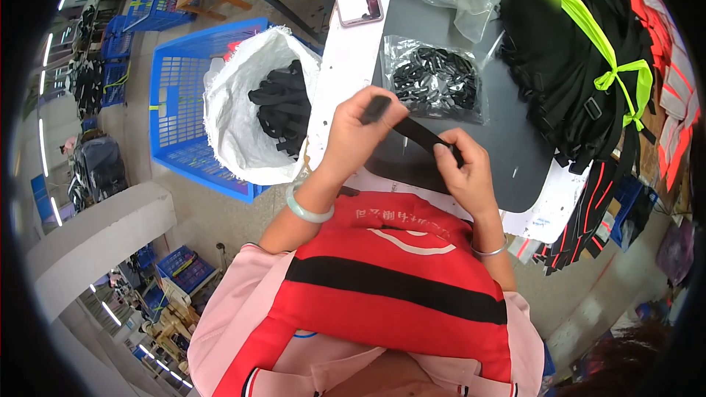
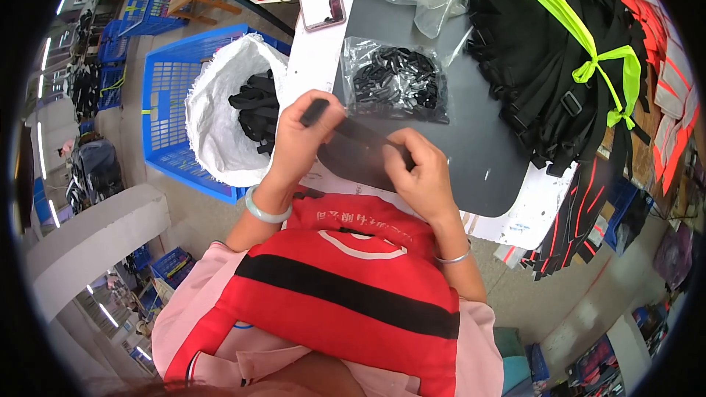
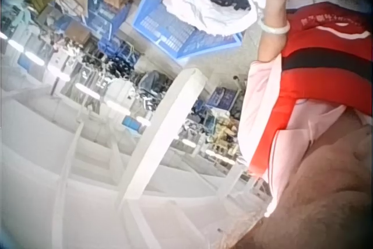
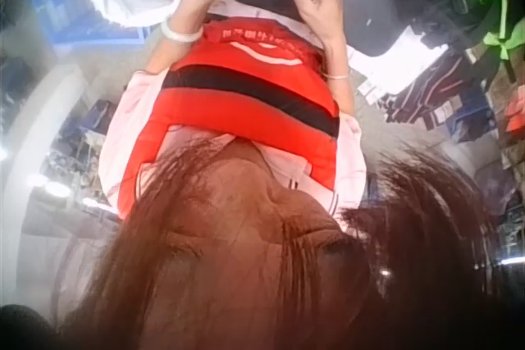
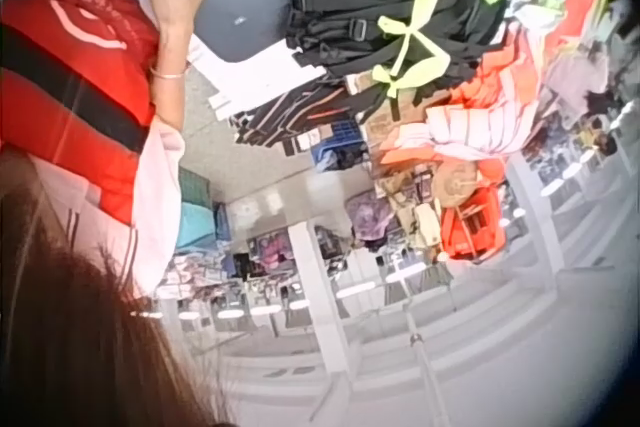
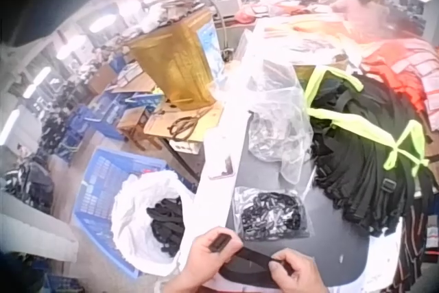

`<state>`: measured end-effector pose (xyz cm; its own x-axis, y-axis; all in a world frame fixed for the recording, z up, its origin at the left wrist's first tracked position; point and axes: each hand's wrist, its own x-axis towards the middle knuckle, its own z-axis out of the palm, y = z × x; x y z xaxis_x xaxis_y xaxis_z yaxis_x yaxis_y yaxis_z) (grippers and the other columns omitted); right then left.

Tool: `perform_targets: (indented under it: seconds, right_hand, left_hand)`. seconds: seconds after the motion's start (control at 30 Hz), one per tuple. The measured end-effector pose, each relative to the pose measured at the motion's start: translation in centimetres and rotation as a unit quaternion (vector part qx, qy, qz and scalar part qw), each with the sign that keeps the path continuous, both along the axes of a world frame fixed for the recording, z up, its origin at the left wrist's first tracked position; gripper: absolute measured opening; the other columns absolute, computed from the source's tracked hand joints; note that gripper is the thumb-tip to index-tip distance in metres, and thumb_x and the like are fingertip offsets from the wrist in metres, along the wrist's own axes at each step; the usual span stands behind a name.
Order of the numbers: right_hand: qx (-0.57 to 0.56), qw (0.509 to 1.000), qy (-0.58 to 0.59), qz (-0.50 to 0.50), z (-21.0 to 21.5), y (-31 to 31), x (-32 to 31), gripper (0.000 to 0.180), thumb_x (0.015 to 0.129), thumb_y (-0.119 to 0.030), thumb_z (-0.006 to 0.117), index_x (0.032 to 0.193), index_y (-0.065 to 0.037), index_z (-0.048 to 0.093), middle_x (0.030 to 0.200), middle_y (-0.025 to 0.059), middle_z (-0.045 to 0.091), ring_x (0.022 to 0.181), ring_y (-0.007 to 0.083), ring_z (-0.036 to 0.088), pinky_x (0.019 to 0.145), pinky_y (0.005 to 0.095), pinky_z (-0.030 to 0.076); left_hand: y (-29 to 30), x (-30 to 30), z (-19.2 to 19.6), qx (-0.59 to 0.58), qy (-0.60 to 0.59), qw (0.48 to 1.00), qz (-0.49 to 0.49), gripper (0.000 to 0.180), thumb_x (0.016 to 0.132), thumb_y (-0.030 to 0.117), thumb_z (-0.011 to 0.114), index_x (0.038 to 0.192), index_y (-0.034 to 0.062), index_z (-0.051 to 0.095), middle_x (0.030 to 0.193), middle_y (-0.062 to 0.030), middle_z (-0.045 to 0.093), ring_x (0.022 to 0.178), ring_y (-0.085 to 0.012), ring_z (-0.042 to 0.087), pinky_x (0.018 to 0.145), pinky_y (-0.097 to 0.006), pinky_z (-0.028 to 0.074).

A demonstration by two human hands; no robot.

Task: Assembling plastic buckles onto black nylon straps in a factory setting.

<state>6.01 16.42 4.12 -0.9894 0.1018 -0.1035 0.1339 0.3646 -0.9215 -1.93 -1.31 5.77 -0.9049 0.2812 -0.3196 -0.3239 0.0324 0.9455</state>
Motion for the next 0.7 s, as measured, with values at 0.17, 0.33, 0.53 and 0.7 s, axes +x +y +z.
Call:
perform_targets:
  seconds: [0.17, 0.33, 0.53, 0.7]
  right_hand:
    - [-0.417, 0.893, -0.170, -0.018, -0.4, -1.4, 0.3, 0.014, 0.091, -0.012, 0.052, 0.079, -0.004, 0.053, 0.063, -0.0038, 0.047, 0.053, 0.0034, 0.042, 0.048, 0.0186, 0.032]
    - [-0.511, 0.837, -0.195, -0.018, -0.7, -2.2, 0.2, 0.012, 0.091, -0.013, 0.053, 0.082, -0.005, 0.053, 0.067, -0.0012, 0.050, 0.054, 0.0050, 0.042, 0.046, 0.0186, 0.030]
    - [-0.563, 0.802, -0.195, -0.040, -0.3, -3.1, 0.0, 0.011, 0.094, -0.017, 0.052, 0.092, -0.007, 0.054, 0.068, -0.0015, 0.048, 0.054, 0.0057, 0.042, 0.046, 0.0182, 0.030]
    - [-0.510, 0.850, -0.101, -0.090, -0.4, -3.1, 0.0, 0.019, 0.096, -0.023, 0.049, 0.104, -0.006, 0.052, 0.074, -0.0026, 0.050, 0.057, 0.0036, 0.041, 0.046, 0.0176, 0.030]
  left_hand:
    - [-0.2, 0.2, -1.3, 0.215, -0.102, 0.971, -0.021, 0.060, 0.095, 0.060, 0.028, 0.103, 0.0066, 0.055, 0.084, -0.0021, 0.056, 0.062, -0.0043, 0.045, 0.048, -0.016, 0.030]
    - [0.5, 0.6, -1.4, 0.214, -0.087, 0.973, -0.026, 0.071, 0.091, 0.067, 0.018, 0.102, 0.0069, 0.055, 0.084, -0.0009, 0.056, 0.066, -0.0037, 0.046, 0.049, -0.016, 0.030]
    - [1.3, 1.6, -2.8, 0.023, 0.114, 0.989, -0.088, 0.073, 0.088, 0.069, 0.025, 0.110, 0.0059, 0.055, 0.092, -0.0039, 0.052, 0.071, -0.0097, 0.053, 0.057, -0.023, 0.041]
    - [1.3, 1.1, -1.4, -0.119, 0.297, 0.921, -0.224, 0.062, 0.085, 0.032, 0.056, 0.135, -0.0008, 0.040, 0.097, -0.0132, 0.051, 0.085, -0.0289, 0.053, 0.080, -0.032, 0.043]
